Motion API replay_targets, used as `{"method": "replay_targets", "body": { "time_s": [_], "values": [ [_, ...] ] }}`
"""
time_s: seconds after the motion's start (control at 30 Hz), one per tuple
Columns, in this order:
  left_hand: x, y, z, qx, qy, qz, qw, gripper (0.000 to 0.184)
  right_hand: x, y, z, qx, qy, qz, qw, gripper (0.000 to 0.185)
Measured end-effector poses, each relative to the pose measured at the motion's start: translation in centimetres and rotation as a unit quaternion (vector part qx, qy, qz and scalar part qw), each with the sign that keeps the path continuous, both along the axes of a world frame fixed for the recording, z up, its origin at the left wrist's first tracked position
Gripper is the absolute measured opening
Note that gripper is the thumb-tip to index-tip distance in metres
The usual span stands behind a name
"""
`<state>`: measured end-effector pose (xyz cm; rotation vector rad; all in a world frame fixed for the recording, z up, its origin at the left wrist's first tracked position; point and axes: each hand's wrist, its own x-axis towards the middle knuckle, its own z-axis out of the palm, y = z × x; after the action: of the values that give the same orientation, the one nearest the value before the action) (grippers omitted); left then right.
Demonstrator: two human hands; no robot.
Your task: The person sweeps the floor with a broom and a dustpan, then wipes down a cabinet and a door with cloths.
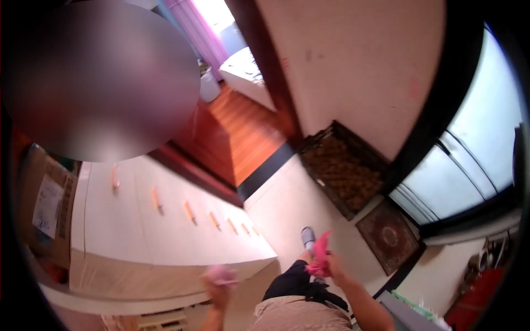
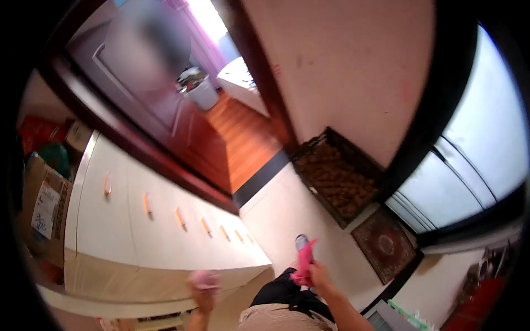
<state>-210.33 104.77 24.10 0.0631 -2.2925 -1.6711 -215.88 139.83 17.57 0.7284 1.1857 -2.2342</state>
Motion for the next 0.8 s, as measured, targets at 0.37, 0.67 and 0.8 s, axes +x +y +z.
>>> {"method": "replay_targets", "body": {
  "time_s": [0.37, 0.67, 0.8],
  "values": [
    [-20.3, 5.4, -12.7, -0.272, -0.215, -0.015, 0.938, 0.031, -8.2, 7.1, -1.2, 0.021, -0.082, -0.119, 0.989, 0.03],
    [-39.0, -19.5, 14.1, -0.808, 0.03, 0.16, 0.566, 0.017, -14.4, 14.2, -1.4, 0.081, -0.064, -0.171, 0.98, 0.035],
    [-35.1, -18.8, 29.6, -0.909, -0.052, 0.225, 0.347, 0.011, -16.2, 15.9, -8.7, 0.004, -0.146, -0.087, 0.985, 0.035]
  ]
}}
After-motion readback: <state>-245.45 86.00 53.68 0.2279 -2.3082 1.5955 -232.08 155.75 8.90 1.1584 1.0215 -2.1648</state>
